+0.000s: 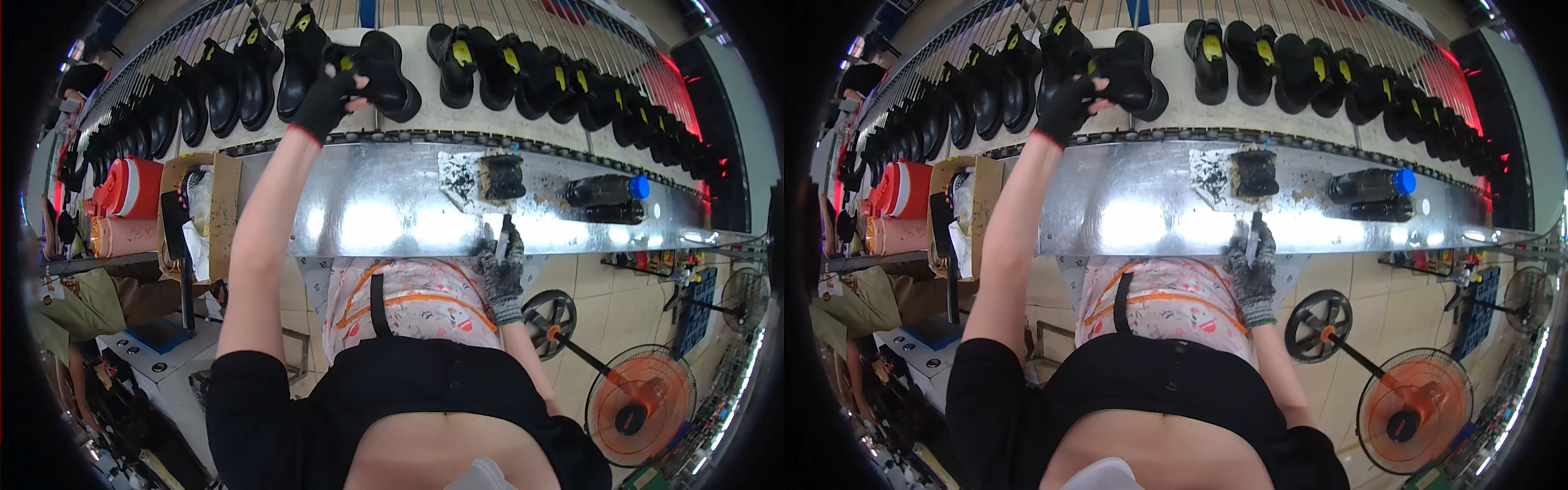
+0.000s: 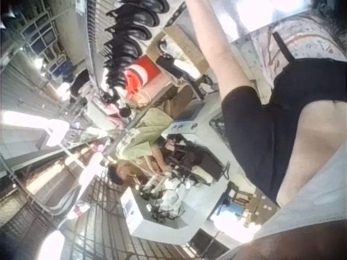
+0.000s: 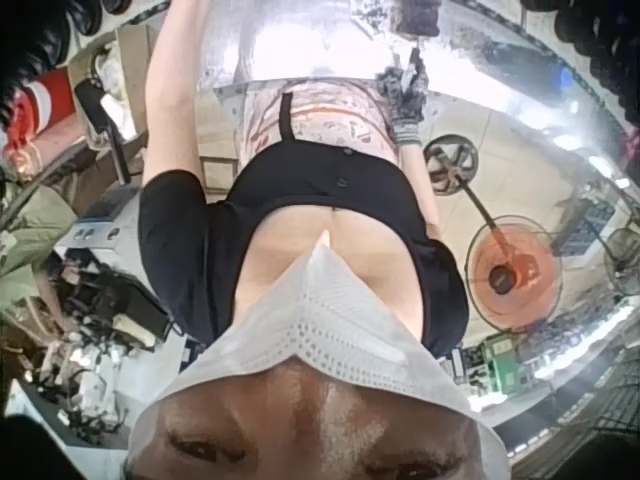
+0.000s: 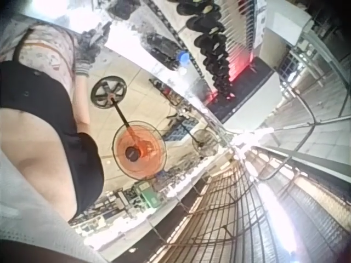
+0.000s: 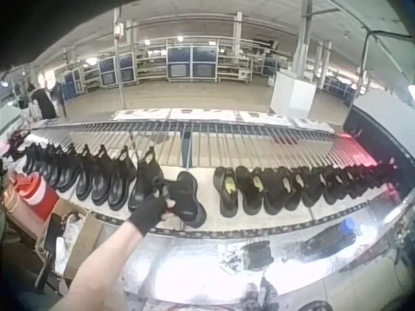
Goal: Apply adhesive or sealant to the edge of a black leather boot using a small brush and then clean or polish the surface.
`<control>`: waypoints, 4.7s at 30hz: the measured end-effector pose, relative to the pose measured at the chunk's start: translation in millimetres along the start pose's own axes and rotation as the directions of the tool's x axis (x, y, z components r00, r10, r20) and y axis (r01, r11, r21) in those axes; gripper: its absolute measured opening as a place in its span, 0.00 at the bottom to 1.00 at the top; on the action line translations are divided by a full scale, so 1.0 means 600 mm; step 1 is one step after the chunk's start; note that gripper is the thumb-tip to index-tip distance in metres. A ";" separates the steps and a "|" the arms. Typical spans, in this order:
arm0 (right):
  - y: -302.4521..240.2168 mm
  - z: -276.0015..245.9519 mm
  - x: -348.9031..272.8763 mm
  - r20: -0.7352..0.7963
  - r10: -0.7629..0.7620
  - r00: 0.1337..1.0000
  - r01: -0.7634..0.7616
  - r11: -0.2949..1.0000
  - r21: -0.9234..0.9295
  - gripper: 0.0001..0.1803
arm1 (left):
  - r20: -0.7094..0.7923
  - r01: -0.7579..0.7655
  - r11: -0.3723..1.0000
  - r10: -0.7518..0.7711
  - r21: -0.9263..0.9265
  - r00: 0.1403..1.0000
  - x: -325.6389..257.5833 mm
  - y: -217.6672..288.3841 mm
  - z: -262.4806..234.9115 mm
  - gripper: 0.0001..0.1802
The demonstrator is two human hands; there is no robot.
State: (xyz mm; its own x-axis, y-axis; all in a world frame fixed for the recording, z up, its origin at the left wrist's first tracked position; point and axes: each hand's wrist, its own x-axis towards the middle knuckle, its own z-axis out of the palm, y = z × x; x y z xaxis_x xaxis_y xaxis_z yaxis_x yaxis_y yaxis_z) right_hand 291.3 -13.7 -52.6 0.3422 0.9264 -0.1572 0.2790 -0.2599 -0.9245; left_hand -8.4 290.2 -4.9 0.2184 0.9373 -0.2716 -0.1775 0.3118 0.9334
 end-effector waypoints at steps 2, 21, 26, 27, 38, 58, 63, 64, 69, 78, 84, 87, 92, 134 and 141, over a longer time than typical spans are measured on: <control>0.004 0.013 0.009 -0.028 0.124 0.992 -0.121 0.988 0.098 0.26 | -0.081 -0.065 0.994 0.073 0.092 0.994 0.062 0.007 0.016 0.21; 0.050 0.043 0.058 -0.067 0.319 0.945 -0.299 0.930 0.214 0.10 | -0.513 0.025 0.574 0.710 0.819 0.482 0.211 -0.054 -0.189 0.48; 0.110 0.036 0.059 -0.157 0.108 0.982 -0.155 0.931 -0.330 0.10 | -0.321 -0.071 0.517 0.628 0.853 0.709 0.208 -0.039 -0.199 0.43; 0.122 0.040 0.057 -0.157 0.105 0.982 -0.152 0.932 -0.329 0.10 | -0.270 -0.019 0.456 0.559 0.890 0.784 0.203 -0.033 -0.199 0.40; 0.083 0.035 0.066 -0.068 0.280 0.957 -0.235 0.896 0.377 0.13 | -0.374 0.020 0.847 0.214 0.531 0.902 -0.083 -0.058 -0.070 0.32; -0.034 0.011 0.014 0.138 0.238 0.961 -0.269 0.705 0.656 0.28 | 0.306 -0.033 0.999 0.027 0.012 0.952 -0.060 -0.082 0.023 0.24; -0.016 0.010 -0.010 0.175 0.306 0.936 -0.349 0.744 0.570 0.32 | 0.356 -0.199 0.967 0.131 0.161 0.925 -0.051 -0.078 0.019 0.35; -0.025 0.009 -0.013 0.171 0.310 0.935 -0.350 0.740 0.574 0.32 | 0.361 -0.196 0.967 0.126 0.164 0.924 -0.057 -0.071 0.017 0.35; -0.081 -0.008 -0.010 0.046 0.085 0.995 -0.097 0.840 0.533 0.32 | 0.523 -0.653 0.733 0.638 -0.188 0.565 -0.104 -0.014 0.038 0.40; -0.035 -0.033 0.019 0.045 0.178 0.983 -0.181 0.895 0.408 0.13 | 0.595 -0.646 0.709 0.658 -0.283 0.462 -0.175 0.008 0.075 0.43; -0.185 -0.072 0.035 0.261 0.053 0.964 -0.117 0.964 0.237 0.12 | 0.654 -0.619 0.706 0.654 -0.344 0.381 -0.174 0.004 0.085 0.43; -0.260 -0.068 0.051 0.325 -0.416 0.849 0.476 0.869 -0.131 0.13 | 0.651 -0.606 0.735 0.624 -0.303 0.432 -0.185 0.012 0.097 0.44; -0.322 -0.060 0.058 0.551 -0.545 0.632 0.761 0.570 -0.310 0.23 | 0.666 -0.620 0.711 0.642 -0.331 0.381 -0.178 0.007 0.100 0.44; -0.173 0.095 0.106 0.499 -0.666 0.554 0.822 0.531 -0.205 0.11 | 0.406 -0.524 0.589 0.807 -0.616 0.430 -0.093 -0.035 -0.010 0.45; -0.150 0.113 0.107 0.525 -0.543 0.655 0.568 0.812 0.132 0.20 | 0.343 -0.409 0.663 0.707 -0.627 0.619 -0.070 -0.048 -0.071 0.43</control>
State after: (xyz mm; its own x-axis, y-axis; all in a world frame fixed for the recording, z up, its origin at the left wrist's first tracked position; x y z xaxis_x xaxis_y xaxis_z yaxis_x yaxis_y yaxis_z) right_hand 227.5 87.8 -3.3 -0.3980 0.8913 0.2170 0.3027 0.3509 -0.8861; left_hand -53.5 248.3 -30.5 0.3391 0.7468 0.5720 -0.8086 -0.0794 0.5830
